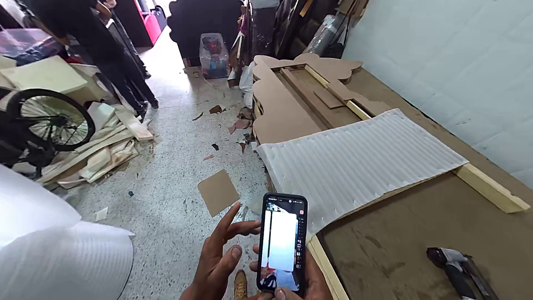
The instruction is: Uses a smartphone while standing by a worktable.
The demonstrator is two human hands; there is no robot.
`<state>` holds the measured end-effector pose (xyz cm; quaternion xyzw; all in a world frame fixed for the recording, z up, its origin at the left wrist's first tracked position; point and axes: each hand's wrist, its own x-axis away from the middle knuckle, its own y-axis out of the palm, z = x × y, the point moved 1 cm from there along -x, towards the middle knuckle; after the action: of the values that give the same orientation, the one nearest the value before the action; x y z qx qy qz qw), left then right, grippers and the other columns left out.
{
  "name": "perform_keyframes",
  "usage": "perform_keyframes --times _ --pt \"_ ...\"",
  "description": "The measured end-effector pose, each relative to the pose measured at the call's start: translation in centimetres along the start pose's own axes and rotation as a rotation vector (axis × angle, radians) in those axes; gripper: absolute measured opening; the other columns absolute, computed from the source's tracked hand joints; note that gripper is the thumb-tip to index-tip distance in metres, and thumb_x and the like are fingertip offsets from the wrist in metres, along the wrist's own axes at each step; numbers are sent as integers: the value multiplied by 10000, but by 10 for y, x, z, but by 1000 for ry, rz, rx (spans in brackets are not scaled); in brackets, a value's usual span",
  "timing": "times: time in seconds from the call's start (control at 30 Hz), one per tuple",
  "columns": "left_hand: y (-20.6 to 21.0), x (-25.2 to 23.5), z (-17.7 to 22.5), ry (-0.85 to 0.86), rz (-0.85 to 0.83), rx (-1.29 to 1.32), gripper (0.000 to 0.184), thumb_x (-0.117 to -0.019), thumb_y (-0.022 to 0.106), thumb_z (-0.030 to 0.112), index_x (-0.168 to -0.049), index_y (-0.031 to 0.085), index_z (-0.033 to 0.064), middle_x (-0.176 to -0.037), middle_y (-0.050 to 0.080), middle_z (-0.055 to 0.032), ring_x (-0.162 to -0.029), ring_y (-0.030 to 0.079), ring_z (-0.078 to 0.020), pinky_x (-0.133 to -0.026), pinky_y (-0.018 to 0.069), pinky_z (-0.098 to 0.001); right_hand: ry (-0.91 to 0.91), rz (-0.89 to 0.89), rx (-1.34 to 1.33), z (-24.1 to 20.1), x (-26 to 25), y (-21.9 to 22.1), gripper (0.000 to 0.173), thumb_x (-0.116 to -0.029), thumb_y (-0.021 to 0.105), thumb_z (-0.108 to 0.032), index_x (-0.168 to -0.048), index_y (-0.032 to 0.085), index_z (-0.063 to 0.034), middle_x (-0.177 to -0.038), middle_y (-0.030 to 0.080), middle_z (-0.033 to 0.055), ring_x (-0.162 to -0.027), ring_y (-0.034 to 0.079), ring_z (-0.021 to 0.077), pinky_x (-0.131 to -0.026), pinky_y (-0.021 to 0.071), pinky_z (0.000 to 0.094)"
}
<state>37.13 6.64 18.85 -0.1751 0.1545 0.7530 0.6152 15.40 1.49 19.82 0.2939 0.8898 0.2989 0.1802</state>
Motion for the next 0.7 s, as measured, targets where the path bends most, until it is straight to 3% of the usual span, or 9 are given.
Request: perform_keyframes --times 0.07,0.17,0.33,0.57,0.7 --pt "-9 -28 -21 -11 -10 12 732 -1056 431 523 -1626 232 111 -1265 680 -220 -1142 664 -398 -1007 551 -517 -26 39 -12 -5 -22 -9 818 -905 694 58 -1529 174 -34 -1424 486 375 -1172 564 630 -826 592 696" --pt "-14 -75 -43 -7 -43 26 726 -1055 417 537 -1618 246 111 -1270 673 -233 -1145 661 -418 -1008 549 -536 -100 106 -69 -8 -58 -37 784 -941 722 -126 -1522 201 -45 -1419 481 384 -1153 574 626 -799 590 697" --pt "-5 -171 -77 36 -229 -24 705 -1055 430 522 -1618 256 136 -1318 658 -190 -1195 642 -376 -1027 540 -519 -215 255 -100 -10 -120 -96 643 -1017 607 -209 -1516 230 -61 -1323 564 371 -1055 641 587 -676 615 645" --pt "55 -313 -162 6 -457 53 684 -1055 468 489 -1616 293 140 -1325 631 -216 -1170 648 -360 -1006 552 -506 -400 433 -26 -48 -195 -189 600 -1032 578 -173 -1514 249 -34 -1276 601 323 -997 688 508 -602 634 571" --pt "111 -381 -214 -12 -491 110 621 -1027 593 322 -1584 369 164 -1249 667 -189 -1080 683 -322 -951 579 -476 -471 605 60 -80 -220 -246 597 -1014 609 -153 -1501 286 -28 -1239 633 247 -910 723 412 -570 642 523"
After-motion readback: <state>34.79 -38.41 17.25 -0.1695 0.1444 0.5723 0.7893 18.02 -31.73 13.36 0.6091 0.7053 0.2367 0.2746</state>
